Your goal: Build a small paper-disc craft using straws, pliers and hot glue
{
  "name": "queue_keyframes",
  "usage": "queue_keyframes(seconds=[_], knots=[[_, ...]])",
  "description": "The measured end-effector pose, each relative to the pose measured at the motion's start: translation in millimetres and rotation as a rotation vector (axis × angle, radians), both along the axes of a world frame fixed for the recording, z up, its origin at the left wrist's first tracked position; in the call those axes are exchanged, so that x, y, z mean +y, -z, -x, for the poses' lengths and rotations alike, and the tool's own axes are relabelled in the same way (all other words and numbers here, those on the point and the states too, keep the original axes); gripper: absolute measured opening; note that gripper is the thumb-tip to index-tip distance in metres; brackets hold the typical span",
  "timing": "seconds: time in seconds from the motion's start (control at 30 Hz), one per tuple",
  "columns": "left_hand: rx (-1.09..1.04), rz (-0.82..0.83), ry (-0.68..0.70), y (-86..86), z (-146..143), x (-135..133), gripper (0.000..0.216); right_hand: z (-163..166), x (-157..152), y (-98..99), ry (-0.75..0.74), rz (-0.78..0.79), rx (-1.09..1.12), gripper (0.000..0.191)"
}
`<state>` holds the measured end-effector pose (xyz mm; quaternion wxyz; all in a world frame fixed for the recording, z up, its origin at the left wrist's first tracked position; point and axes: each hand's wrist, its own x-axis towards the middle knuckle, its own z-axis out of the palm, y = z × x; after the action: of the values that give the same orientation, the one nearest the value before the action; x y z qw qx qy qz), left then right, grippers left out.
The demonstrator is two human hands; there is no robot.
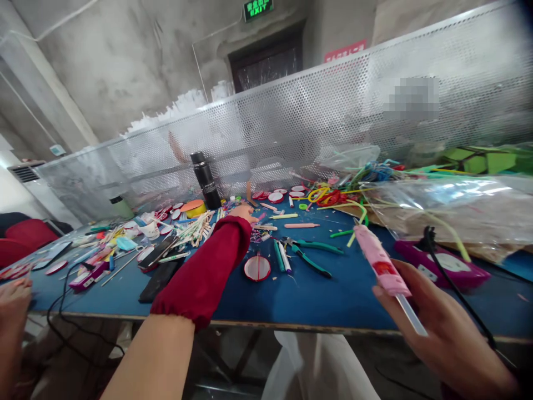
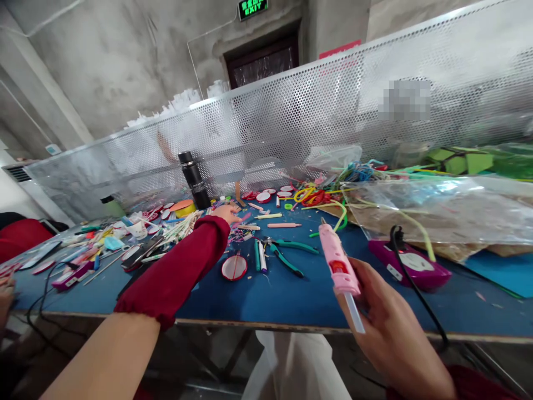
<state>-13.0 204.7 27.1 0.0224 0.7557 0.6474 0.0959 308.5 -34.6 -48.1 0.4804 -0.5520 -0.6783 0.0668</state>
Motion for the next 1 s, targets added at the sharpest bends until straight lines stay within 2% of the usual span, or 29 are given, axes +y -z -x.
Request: queue_keyframes(seconds=[0.2,0.37,0.53,0.8,0.9,1.0], knots=[[0.001,-0.025,0.108,18.8,16,-20,0.013,-5,-2,15.1,0.16,-0.128,-0.079,0.041],[0.011,-0.005,0.115,32.8,19,-23,0.01,-2,-2,18.3,0.077,-0.105,-0.056,0.042],[-0.007,-0.008,0.104,36.5,18,-23,0.01,1,-6,14.8,0.055,-0.129,-0.07,0.038],[-0.053,-0.058,0.133,40.0,12,-24,0.005,7,-4,11.9,-0.052,0.012,0.043,0.04],[-0.092,-0.154,0.133,32.2,14,-25,0.008,14,-1,7.4,-0.065,0.126,0.15,0.044],[-0.141,-0.283,0.116,18.5,21,-29,0.012,23,5,0.2,-0.052,0.232,0.348,0.049]])
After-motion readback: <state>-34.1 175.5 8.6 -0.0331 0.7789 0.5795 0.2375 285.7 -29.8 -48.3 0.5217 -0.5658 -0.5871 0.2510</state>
